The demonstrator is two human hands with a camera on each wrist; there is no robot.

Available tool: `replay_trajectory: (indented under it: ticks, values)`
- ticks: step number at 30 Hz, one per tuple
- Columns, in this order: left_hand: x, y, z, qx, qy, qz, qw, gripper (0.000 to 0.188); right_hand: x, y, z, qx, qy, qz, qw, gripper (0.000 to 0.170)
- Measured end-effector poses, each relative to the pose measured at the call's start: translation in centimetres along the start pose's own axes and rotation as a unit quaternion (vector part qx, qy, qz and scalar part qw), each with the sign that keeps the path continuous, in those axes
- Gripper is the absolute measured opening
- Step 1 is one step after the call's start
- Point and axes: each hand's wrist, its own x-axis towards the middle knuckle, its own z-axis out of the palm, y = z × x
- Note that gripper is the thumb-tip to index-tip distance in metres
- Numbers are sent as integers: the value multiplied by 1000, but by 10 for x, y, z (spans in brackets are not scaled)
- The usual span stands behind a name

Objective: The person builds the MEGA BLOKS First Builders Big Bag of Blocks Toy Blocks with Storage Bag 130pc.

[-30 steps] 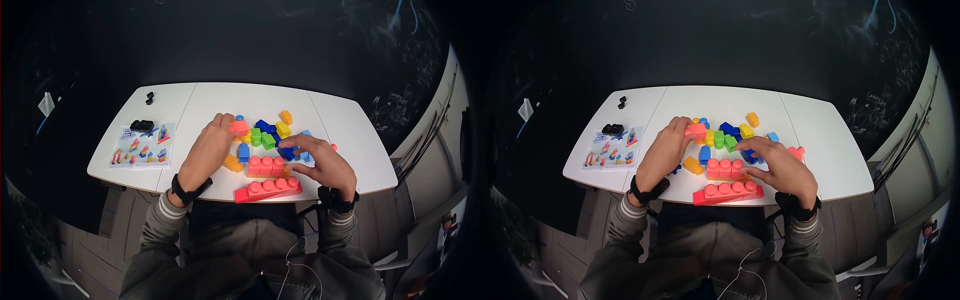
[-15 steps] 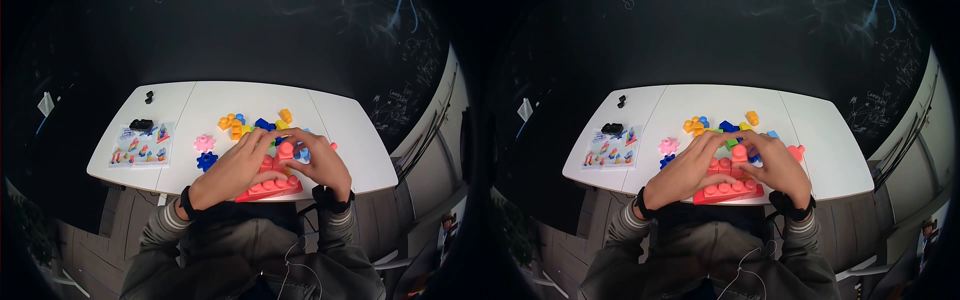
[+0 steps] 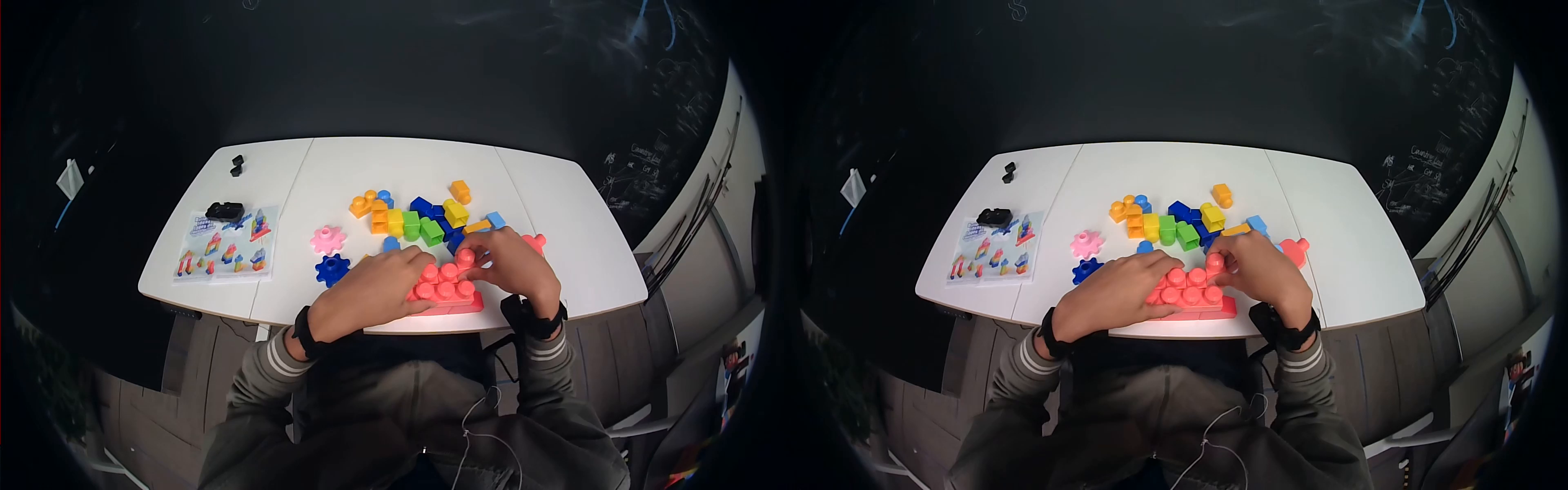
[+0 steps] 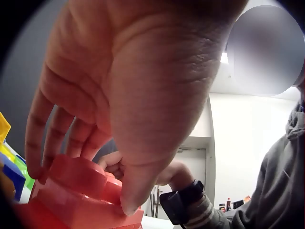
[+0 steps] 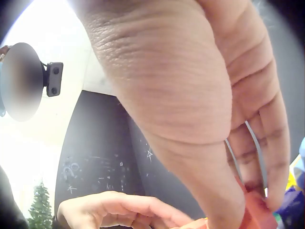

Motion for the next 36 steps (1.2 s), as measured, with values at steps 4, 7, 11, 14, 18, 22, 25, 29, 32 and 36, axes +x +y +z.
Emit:
replay_trajectory:
  ticks: [4, 7, 11, 14, 18, 22, 25, 29, 32, 36]
  values:
    - [-1, 0, 0, -13, 17, -7, 1000, 63, -8, -12, -6, -37, -53, 43, 997, 32]
    - [-1, -1, 1, -8, 21, -22, 1000, 66, -14, -10, -4, -63, -87, 49, 993, 36]
    - [0, -1, 0, -14, 17, -27, 999, 67, -17, -7, -3, -44, -94, 57, 993, 40]
    - [1, -2, 0, -18, 15, -9, 1000, 65, -13, -9, -1, -59, -97, 65, 991, 36]
    - [0, 1, 3, -28, 45, 6, 999, 55, -7, -3, 3, -21, -90, 95, 991, 30]
    - [-1, 1, 0, -37, 18, -16, 999, 57, -10, -9, -1, -33, -123, 106, 986, 42]
    - [0, 2, -1, -37, -9, -30, 999, 62, -15, -3, 6, -7, -110, 18, 994, 57]
    - [1, 2, 0, -10, 7, -41, 999, 63, -8, -10, 8, -57, -128, -39, 989, 81]
    - [2, 0, 1, -12, 18, -45, 999, 61, 4, -8, 17, -67, -114, -43, 990, 73]
    - [2, -3, 2, -24, 32, -25, 999, 61, 3, -13, 13, -50, -106, -24, 993, 67]
